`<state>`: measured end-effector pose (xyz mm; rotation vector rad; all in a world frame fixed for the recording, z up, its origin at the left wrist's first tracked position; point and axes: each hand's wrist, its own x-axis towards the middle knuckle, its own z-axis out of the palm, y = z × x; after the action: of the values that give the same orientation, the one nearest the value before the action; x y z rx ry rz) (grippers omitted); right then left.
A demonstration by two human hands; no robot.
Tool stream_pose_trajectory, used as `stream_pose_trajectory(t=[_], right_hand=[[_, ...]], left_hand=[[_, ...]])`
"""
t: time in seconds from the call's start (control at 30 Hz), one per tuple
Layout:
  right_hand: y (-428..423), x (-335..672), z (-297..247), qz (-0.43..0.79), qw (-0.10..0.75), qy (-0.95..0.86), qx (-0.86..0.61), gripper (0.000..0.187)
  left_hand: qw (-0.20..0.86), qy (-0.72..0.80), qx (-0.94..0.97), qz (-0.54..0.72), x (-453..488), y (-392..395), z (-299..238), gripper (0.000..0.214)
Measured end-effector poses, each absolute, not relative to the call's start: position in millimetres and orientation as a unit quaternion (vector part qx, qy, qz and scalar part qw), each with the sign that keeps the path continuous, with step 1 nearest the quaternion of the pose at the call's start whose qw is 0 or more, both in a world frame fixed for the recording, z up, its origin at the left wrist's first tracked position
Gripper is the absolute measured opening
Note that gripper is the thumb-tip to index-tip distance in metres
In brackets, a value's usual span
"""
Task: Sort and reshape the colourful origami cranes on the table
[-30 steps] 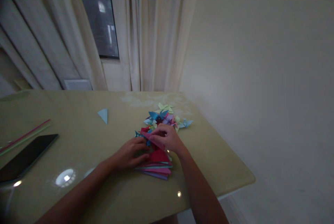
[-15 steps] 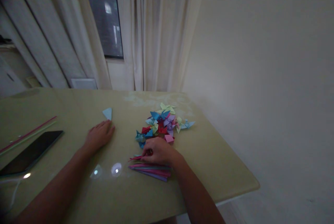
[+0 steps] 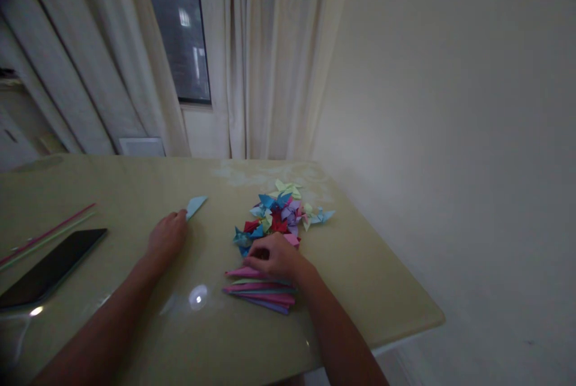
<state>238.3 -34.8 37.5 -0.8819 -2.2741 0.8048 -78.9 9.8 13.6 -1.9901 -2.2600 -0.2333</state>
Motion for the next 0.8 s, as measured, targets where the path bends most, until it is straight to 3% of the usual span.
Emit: stream_pose_trajectory(t=[0.4, 0.63, 0.8], right_hand=[[-29, 238, 33, 0.3, 0.376, -0.797, -0.366, 0.036], [-29, 240, 41, 0.314, 0.426, -0.754, -0.388, 0.04], [-27, 239, 37, 0.34, 0.422, -0.743, -0.392, 0.04]], left_hand=[[0.021, -0.733, -0.669, -0.117, -76, 6, 22, 0.042], [-0.051, -0.73, -0.629, -0.264, -77, 13, 23, 0.036], [-0.159, -0.647, -0.641, -0.381, -51, 13, 33, 0.046]])
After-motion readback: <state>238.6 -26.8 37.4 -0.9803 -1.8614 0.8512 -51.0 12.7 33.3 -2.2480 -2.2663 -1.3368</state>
